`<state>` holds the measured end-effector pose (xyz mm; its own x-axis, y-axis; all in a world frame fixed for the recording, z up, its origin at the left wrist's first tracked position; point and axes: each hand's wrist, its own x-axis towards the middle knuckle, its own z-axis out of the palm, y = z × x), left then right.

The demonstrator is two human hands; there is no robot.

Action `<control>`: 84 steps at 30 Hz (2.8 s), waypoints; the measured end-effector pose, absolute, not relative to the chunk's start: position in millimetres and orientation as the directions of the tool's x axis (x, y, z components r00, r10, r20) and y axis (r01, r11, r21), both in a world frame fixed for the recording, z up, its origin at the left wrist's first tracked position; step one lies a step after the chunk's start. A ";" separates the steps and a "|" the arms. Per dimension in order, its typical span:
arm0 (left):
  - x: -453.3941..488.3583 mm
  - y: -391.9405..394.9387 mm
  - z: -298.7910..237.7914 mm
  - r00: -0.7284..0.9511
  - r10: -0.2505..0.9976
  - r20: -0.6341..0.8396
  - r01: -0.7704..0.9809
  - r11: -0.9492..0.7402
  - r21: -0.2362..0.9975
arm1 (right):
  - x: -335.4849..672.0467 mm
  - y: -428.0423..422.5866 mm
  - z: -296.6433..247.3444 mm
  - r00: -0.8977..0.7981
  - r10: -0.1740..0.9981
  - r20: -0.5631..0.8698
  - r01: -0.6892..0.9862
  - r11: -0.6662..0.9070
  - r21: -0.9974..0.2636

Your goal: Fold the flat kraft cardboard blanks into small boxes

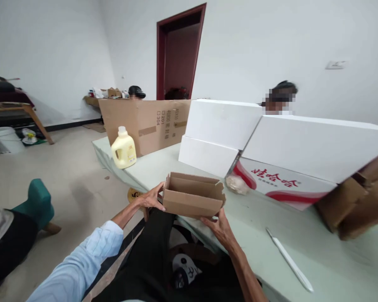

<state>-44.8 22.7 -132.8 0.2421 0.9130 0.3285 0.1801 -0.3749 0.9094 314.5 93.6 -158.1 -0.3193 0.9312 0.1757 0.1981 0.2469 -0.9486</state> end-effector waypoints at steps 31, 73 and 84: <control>-13.4 -1.4 -145.9 0.235 0.898 0.371 0.587 -0.436 0.682 | 346.6 28.5 -142.0 -0.163 0.952 0.257 0.404 0.302 -0.863; 14.0 10.2 -70.6 0.335 0.758 0.559 0.710 -0.593 0.380 | 340.7 96.2 -42.3 -0.102 0.951 0.291 0.730 0.270 -0.628; 3.4 -5.2 -66.5 0.297 0.772 0.562 0.696 -0.578 0.426 | 333.1 72.7 -44.9 -0.175 0.913 0.368 0.742 0.368 -0.561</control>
<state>3.4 -5.2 -66.5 0.2967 0.7720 0.5621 0.6958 -0.5780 0.4264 333.1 72.7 -44.9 -0.1747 0.9135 0.3675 0.7416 0.3676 -0.5612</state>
